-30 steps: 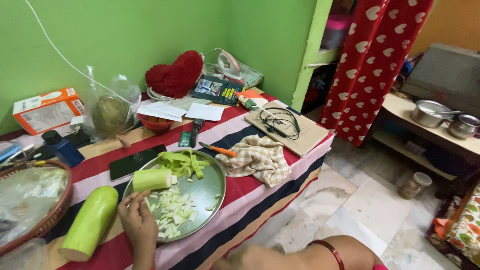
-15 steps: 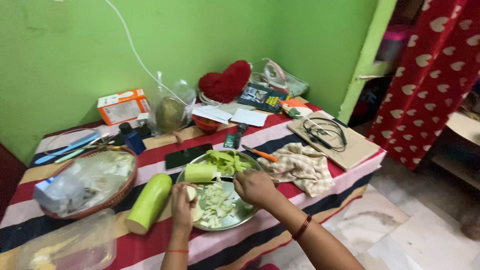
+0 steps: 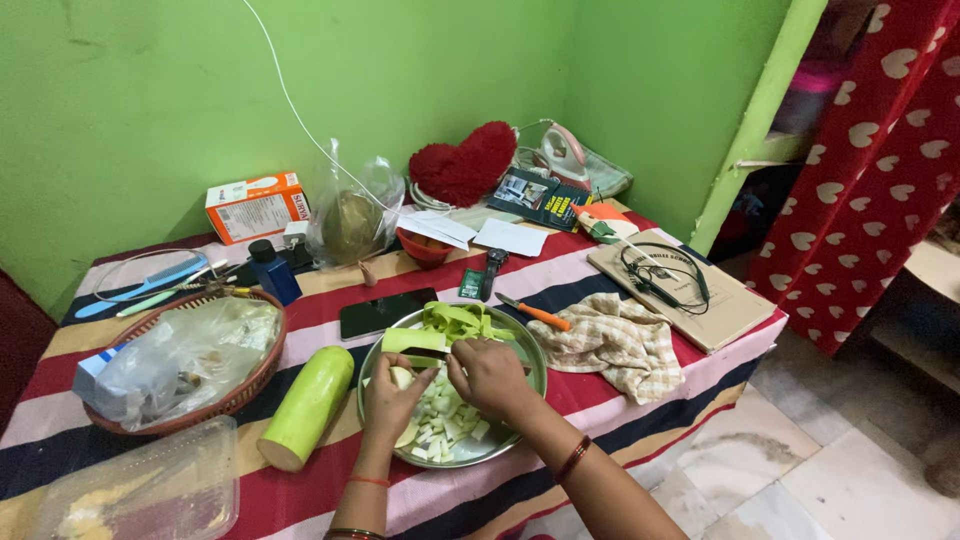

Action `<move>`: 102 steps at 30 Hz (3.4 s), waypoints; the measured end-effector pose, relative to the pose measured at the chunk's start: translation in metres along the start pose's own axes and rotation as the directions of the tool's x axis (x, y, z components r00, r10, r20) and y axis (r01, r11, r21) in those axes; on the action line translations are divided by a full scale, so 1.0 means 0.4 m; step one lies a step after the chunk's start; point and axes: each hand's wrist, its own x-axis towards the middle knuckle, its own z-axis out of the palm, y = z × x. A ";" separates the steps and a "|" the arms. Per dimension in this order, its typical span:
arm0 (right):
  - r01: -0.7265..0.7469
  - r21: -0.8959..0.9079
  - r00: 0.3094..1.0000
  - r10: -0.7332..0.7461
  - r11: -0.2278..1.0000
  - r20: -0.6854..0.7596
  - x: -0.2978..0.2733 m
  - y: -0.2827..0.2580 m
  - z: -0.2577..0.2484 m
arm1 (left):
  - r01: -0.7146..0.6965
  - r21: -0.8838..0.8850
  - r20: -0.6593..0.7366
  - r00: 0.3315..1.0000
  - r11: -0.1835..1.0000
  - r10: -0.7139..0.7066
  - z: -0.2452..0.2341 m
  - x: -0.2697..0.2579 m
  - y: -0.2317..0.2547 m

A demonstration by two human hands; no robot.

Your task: The person cuts a peeled green vegetable into small pieces using a knife and places them on a metal plate. The person handles the vegetable and knife throughout, accumulating cut pieces on the plate.

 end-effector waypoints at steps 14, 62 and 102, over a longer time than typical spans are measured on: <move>-0.005 0.172 0.994 -0.014 0.985 0.112 -0.012 0.022 0.041 | 0.484 -0.791 0.525 0.851 0.375 0.009 -0.023 -0.005 -0.035; -0.096 0.238 0.957 0.024 0.966 0.289 -0.027 0.031 0.076 | 0.400 -0.846 0.450 0.890 0.353 0.070 -0.024 -0.008 -0.025; -0.091 0.223 0.972 0.038 0.971 0.232 -0.010 0.007 0.035 | 0.546 -0.750 0.586 0.810 0.372 -0.008 -0.031 -0.011 -0.035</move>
